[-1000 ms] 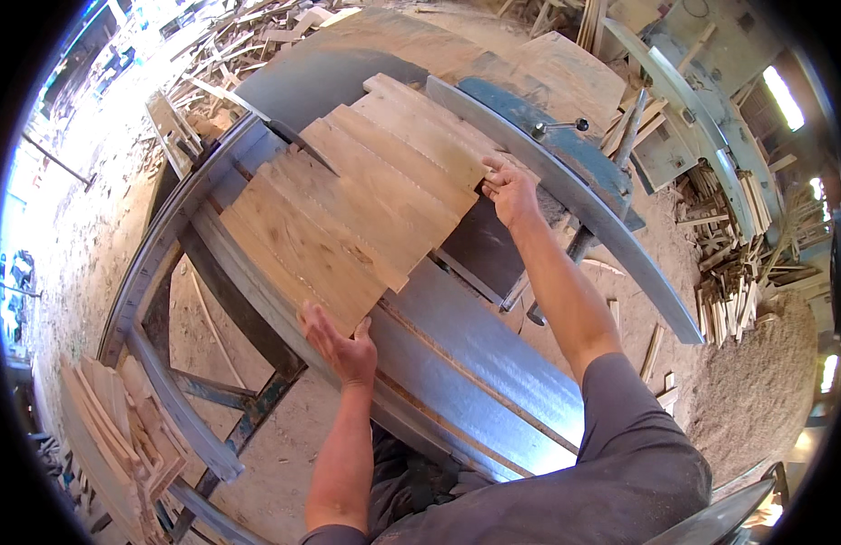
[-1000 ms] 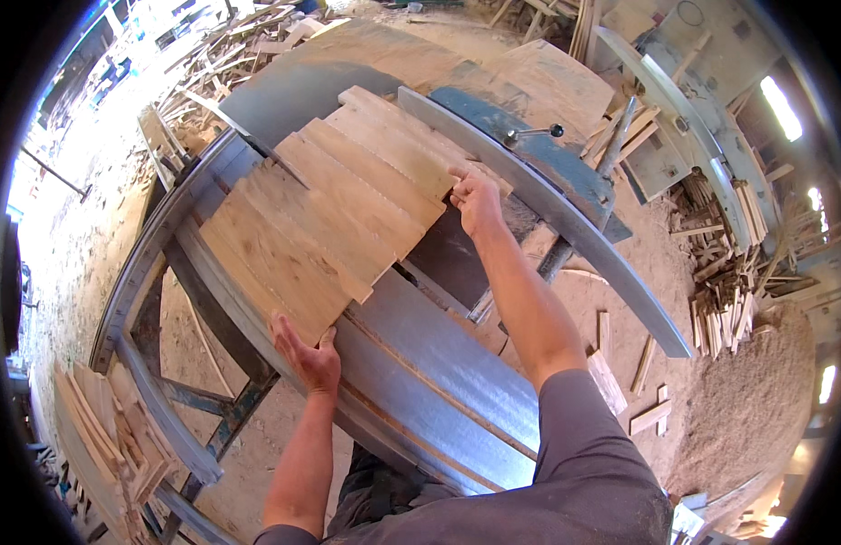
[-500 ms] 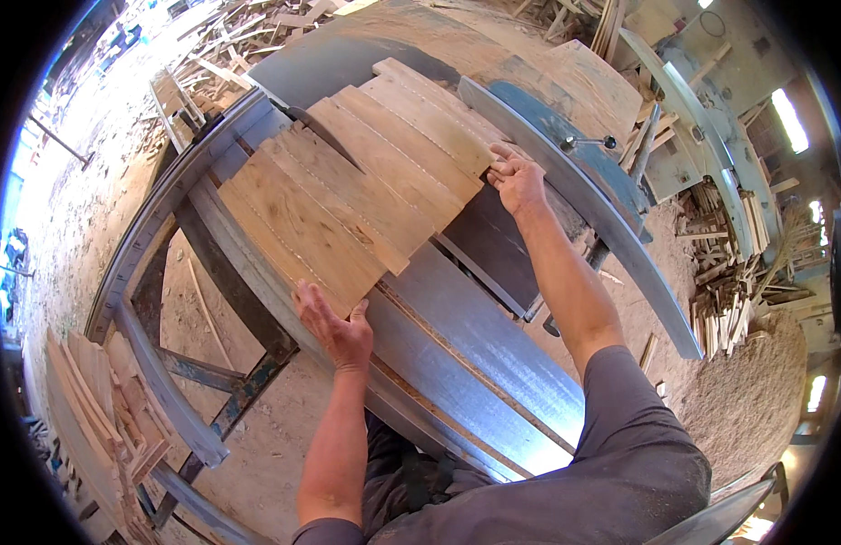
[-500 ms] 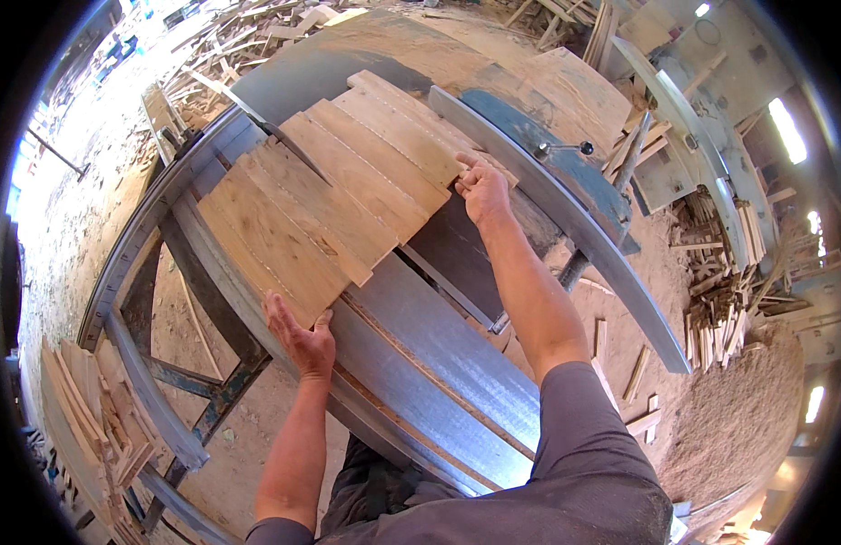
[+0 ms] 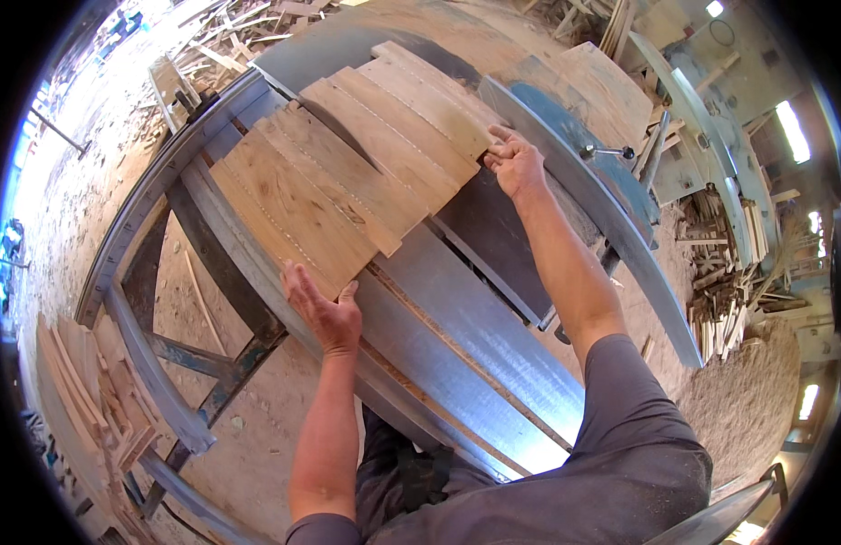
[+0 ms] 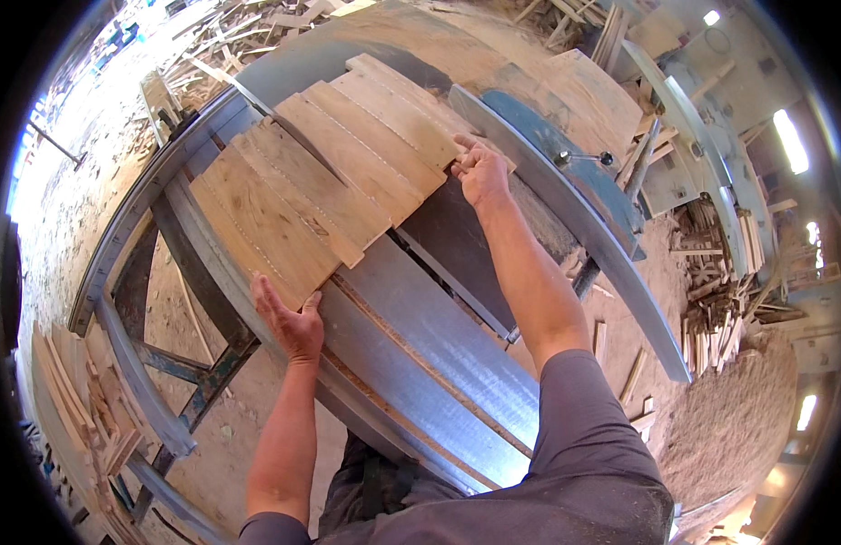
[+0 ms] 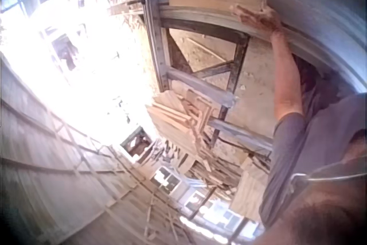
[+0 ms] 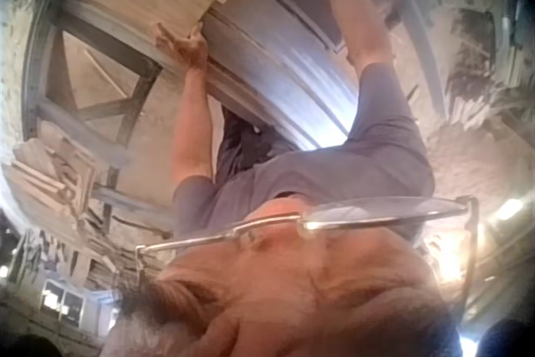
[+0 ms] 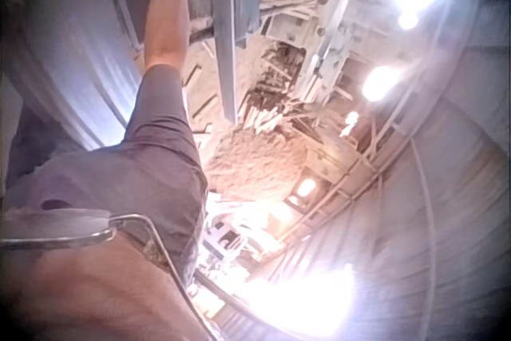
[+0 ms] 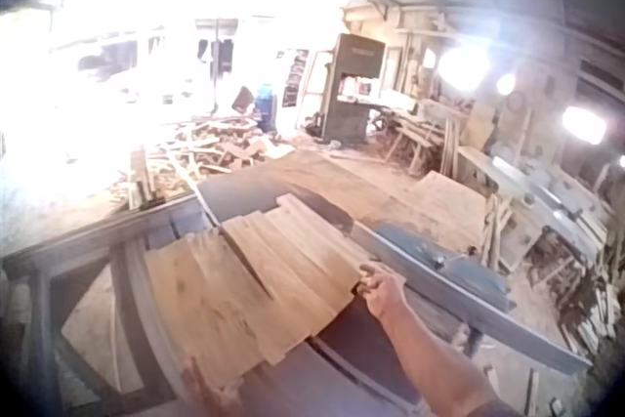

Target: The person picks up a panel of stapled wooden strips from a stack, places it on a table saw, and uses a tape measure to check its width before setting it aside.

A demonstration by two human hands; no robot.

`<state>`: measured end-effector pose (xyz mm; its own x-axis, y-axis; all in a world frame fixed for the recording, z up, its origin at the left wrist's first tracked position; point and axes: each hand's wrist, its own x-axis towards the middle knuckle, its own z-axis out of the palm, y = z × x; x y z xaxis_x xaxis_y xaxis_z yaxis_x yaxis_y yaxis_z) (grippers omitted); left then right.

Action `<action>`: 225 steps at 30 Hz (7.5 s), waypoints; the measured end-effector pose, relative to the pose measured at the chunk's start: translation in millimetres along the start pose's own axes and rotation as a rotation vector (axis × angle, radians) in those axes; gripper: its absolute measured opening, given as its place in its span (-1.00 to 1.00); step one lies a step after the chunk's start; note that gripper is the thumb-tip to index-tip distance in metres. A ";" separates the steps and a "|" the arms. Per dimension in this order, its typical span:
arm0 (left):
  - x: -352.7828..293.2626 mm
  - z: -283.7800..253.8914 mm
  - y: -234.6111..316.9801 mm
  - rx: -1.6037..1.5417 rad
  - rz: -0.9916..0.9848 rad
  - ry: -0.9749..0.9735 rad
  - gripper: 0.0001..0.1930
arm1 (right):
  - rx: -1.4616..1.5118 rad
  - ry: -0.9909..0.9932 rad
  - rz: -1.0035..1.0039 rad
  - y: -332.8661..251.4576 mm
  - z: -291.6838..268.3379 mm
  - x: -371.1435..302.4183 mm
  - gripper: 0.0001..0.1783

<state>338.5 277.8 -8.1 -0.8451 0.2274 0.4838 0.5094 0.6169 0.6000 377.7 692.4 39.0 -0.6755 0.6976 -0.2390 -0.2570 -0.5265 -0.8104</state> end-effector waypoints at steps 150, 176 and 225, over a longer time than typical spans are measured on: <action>621.9 66.8 9.3 0.308 0.898 -1.052 0.06 | -0.790 0.235 0.157 175.1 299.4 -255.7 -0.89; 252.1 -277.0 -61.8 0.632 0.136 -0.403 -0.27 | 0.579 -0.295 0.416 222.2 445.1 -168.8 -0.85; -88.8 -628.4 -197.0 -1.395 -0.708 1.222 -0.57 | -0.376 -1.133 0.380 237.9 508.5 -472.2 -0.75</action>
<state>415.0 -337.4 231.1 -0.6862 -0.6695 -0.2843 0.4567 -0.7008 0.5480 284.2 -9.4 231.0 -0.9255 -0.3758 -0.0481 0.1709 -0.3009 -0.9382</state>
